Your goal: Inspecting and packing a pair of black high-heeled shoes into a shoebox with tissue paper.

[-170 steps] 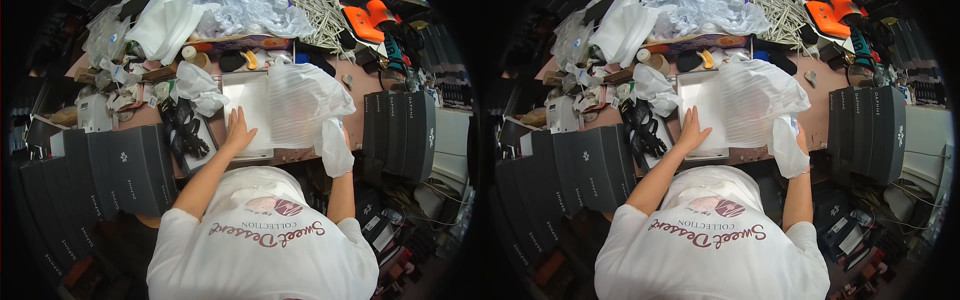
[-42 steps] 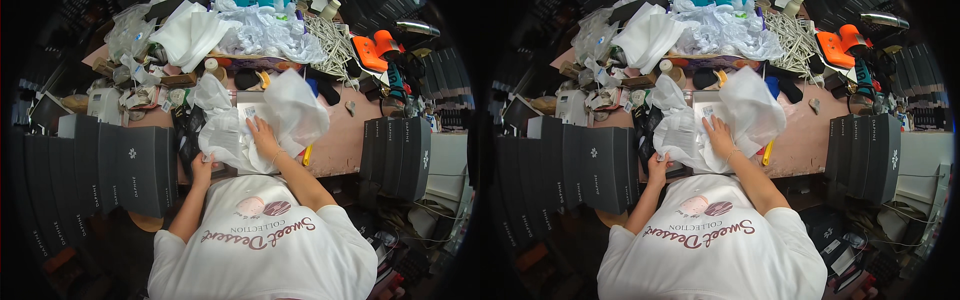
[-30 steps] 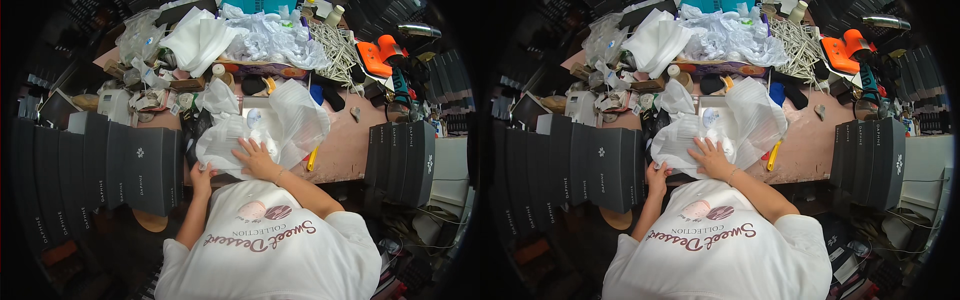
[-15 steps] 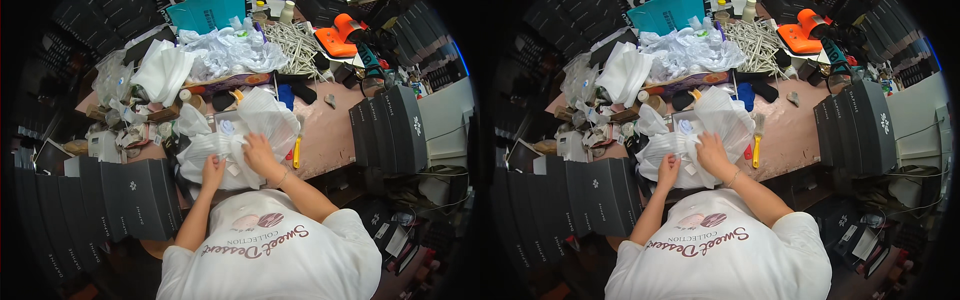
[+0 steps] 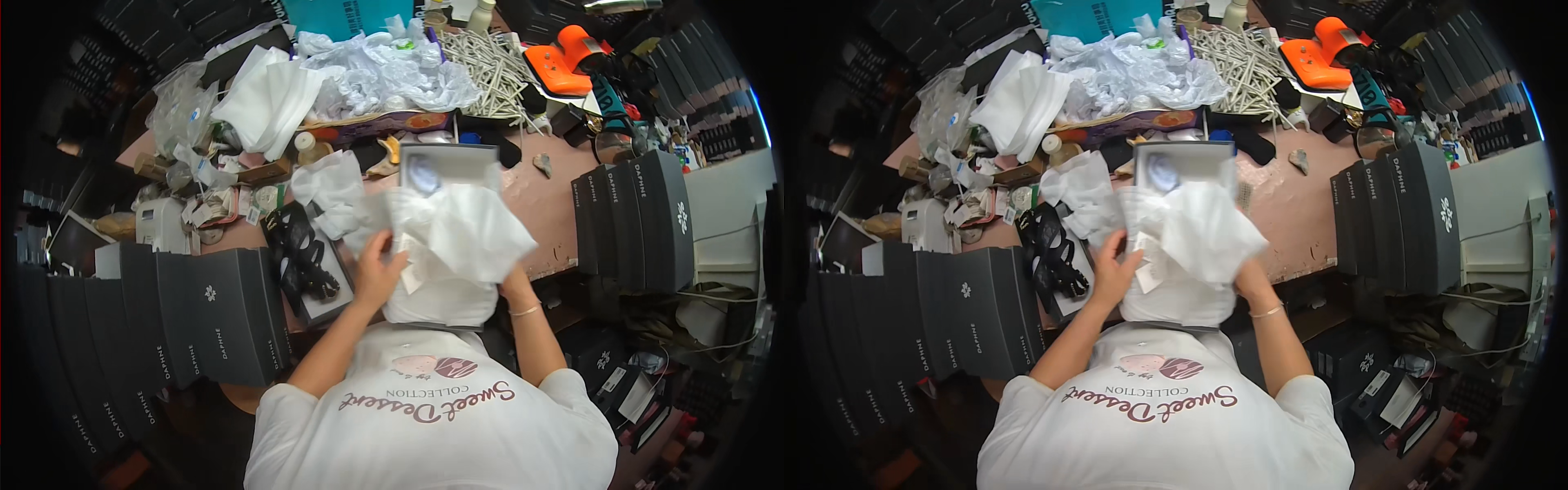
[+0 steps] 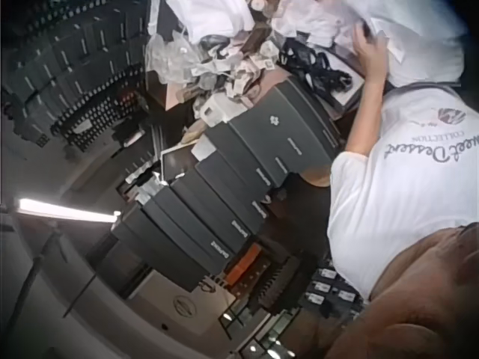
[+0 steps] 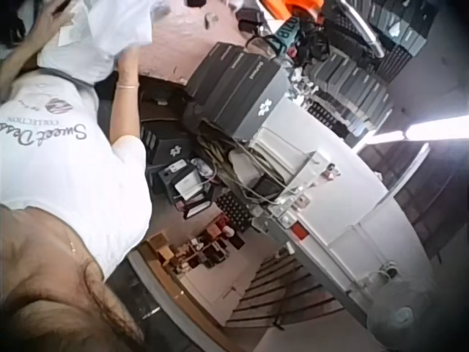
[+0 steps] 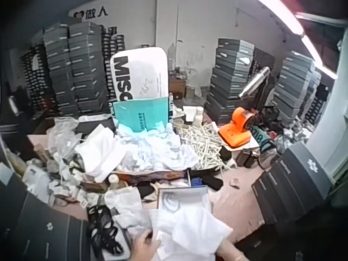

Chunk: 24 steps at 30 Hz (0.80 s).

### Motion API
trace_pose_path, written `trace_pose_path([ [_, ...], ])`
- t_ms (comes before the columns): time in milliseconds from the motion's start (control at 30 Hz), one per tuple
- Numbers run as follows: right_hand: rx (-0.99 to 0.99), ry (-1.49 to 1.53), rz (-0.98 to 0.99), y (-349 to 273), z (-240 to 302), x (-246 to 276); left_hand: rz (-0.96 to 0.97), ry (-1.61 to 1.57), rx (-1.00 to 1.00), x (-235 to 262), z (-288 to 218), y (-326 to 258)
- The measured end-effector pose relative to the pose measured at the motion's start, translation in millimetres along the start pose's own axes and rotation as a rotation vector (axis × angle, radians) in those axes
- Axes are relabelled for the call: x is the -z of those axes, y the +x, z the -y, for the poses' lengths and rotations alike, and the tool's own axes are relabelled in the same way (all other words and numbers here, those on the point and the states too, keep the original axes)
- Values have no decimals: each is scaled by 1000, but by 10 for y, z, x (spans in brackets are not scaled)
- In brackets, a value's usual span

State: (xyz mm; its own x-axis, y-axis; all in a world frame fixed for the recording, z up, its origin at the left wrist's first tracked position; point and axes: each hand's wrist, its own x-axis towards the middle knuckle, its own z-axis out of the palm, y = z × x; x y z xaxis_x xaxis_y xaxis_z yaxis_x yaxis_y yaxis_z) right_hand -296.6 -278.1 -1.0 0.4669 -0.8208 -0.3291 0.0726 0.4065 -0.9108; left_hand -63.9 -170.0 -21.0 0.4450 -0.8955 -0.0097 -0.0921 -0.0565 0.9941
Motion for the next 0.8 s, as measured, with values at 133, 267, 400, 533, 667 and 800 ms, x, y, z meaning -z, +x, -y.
trace_pose_path([
  [133,-30,30,129,-140,183,122,-4,-680,265,-719,148,-175],
  [267,236,-611,257,136,-214,-23,289,-966,769,-275,887,-480],
  [400,-310,-370,331,385,-606,-613,-24,-689,768,246,1178,-606],
  [533,-49,-1087,314,739,-1175,-365,-190,-234,719,268,1011,-473],
  [667,93,-883,2,862,-637,-120,-320,319,401,200,696,-285],
  [800,405,-1030,-279,1331,-329,259,-28,675,-258,181,307,-93],
])
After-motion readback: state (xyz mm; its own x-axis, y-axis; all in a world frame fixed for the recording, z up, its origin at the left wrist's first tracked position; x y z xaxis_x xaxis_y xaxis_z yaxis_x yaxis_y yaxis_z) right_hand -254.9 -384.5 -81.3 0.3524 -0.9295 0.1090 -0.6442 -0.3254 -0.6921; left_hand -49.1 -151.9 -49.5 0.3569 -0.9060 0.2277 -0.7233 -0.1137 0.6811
